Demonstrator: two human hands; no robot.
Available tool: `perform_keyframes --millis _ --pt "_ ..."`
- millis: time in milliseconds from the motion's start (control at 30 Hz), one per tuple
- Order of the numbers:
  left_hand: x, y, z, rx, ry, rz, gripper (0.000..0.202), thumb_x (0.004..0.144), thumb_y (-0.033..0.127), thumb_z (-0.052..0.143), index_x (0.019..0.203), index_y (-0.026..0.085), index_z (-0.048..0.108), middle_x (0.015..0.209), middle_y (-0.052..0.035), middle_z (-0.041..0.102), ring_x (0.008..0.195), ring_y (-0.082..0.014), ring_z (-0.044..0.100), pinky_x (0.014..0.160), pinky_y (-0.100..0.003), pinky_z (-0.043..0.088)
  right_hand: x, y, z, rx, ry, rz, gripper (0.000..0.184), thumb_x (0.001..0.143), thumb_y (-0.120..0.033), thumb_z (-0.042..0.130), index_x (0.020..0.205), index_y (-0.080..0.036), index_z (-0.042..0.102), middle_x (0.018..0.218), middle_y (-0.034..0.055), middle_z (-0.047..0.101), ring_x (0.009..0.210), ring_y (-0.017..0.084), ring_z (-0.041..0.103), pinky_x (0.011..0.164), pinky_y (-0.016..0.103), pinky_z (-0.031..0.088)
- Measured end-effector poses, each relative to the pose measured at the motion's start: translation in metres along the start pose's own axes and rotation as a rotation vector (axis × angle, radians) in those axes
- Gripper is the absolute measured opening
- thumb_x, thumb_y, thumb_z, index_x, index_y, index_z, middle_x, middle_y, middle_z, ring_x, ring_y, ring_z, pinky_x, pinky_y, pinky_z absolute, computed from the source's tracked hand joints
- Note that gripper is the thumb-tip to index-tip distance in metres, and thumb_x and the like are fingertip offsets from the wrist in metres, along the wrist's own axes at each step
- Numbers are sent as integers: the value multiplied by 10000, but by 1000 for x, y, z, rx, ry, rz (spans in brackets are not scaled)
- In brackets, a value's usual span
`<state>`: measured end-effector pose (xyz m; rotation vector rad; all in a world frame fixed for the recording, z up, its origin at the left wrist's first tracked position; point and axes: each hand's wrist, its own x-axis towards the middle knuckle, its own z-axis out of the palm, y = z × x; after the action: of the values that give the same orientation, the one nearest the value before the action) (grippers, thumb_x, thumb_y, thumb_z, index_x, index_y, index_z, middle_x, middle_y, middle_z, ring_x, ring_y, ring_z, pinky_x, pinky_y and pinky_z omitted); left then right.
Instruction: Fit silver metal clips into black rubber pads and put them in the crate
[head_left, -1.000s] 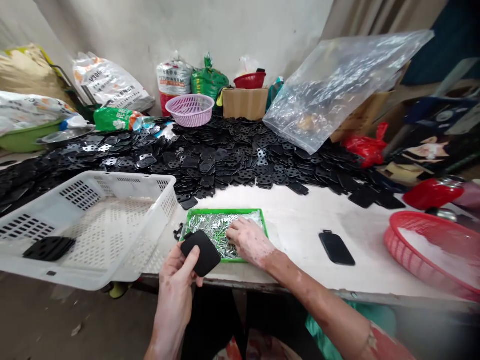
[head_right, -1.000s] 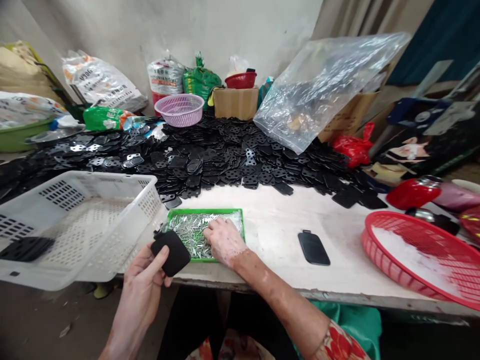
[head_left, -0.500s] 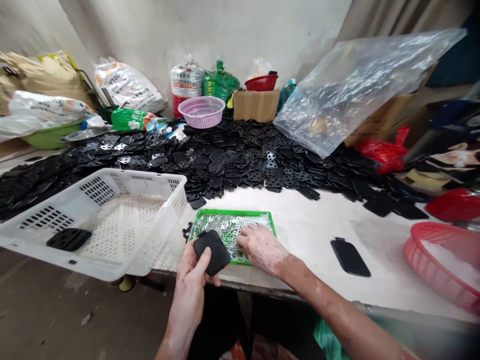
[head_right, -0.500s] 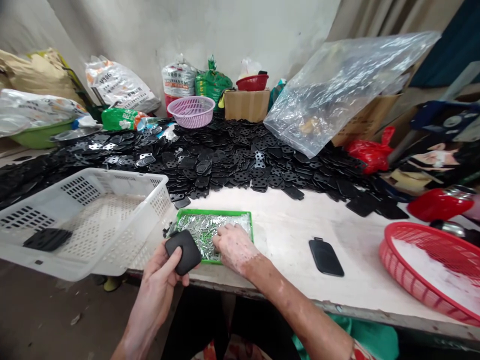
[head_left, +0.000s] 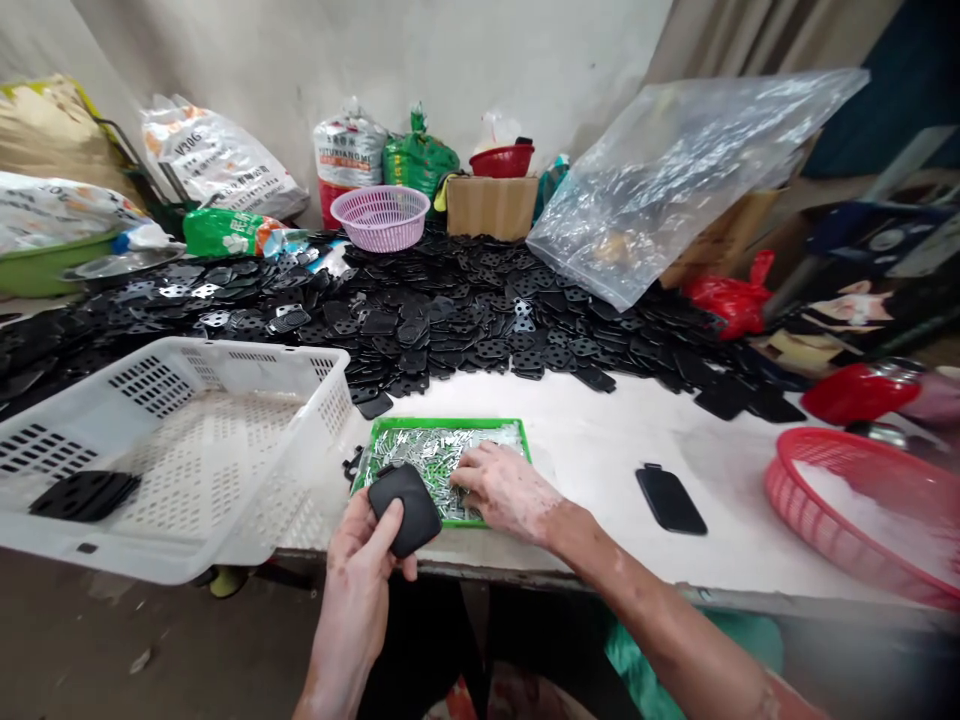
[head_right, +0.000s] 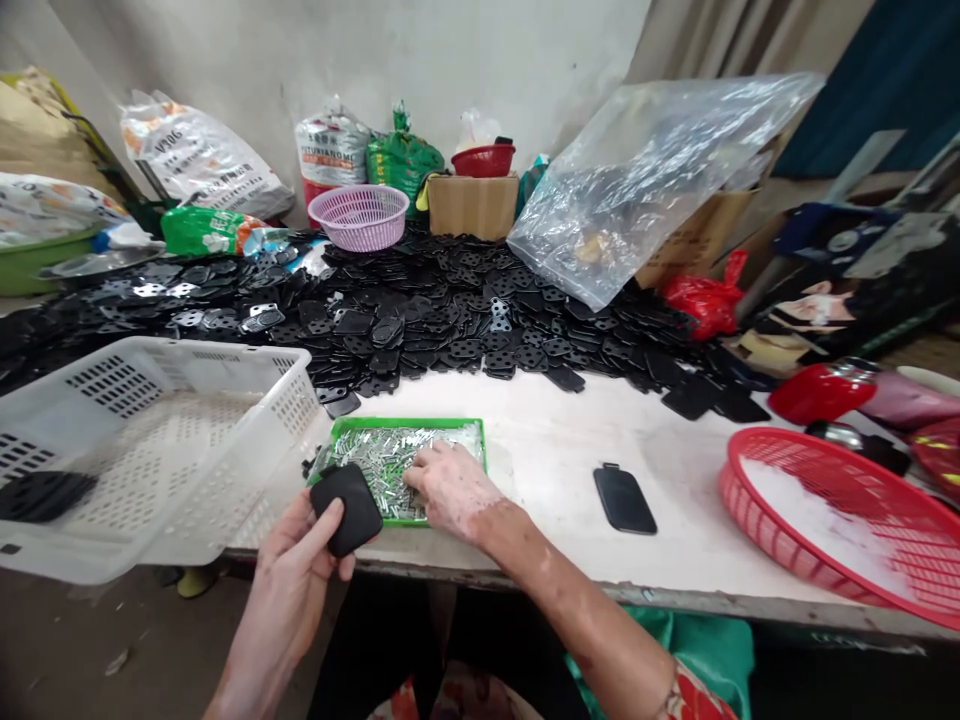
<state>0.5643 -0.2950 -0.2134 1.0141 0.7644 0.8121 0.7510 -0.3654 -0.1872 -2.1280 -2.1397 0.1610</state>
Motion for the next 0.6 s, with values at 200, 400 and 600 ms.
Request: perform_keyframes --millis 200,400,600 --pt "-4 2 1 38 -12 11 277 825 358 681 1043 197 627 840 -1 611 643 -117 538 401 -191 385 7 -6 7 -96 8 -1 134 849 -73 540 867 -158 642 925 78 633 886 214 540 746 316 382" --pt "-5 -2 2 31 -30 -18 290 824 366 687 1052 196 629 851 -10 619 631 -115 543 412 -195 379 -3 1 6 124 184 61 170 898 -76 492 846 -166 626 836 34 622 769 150 536 716 255 386" --pt "-7 0 7 -28 -61 -75 307 831 340 685 1094 190 630 919 -35 631 642 -115 569 399 -193 368 -5 7 9 69 161 105 217 830 -41 512 868 -183 671 818 29 645 737 160 544 709 270 379"
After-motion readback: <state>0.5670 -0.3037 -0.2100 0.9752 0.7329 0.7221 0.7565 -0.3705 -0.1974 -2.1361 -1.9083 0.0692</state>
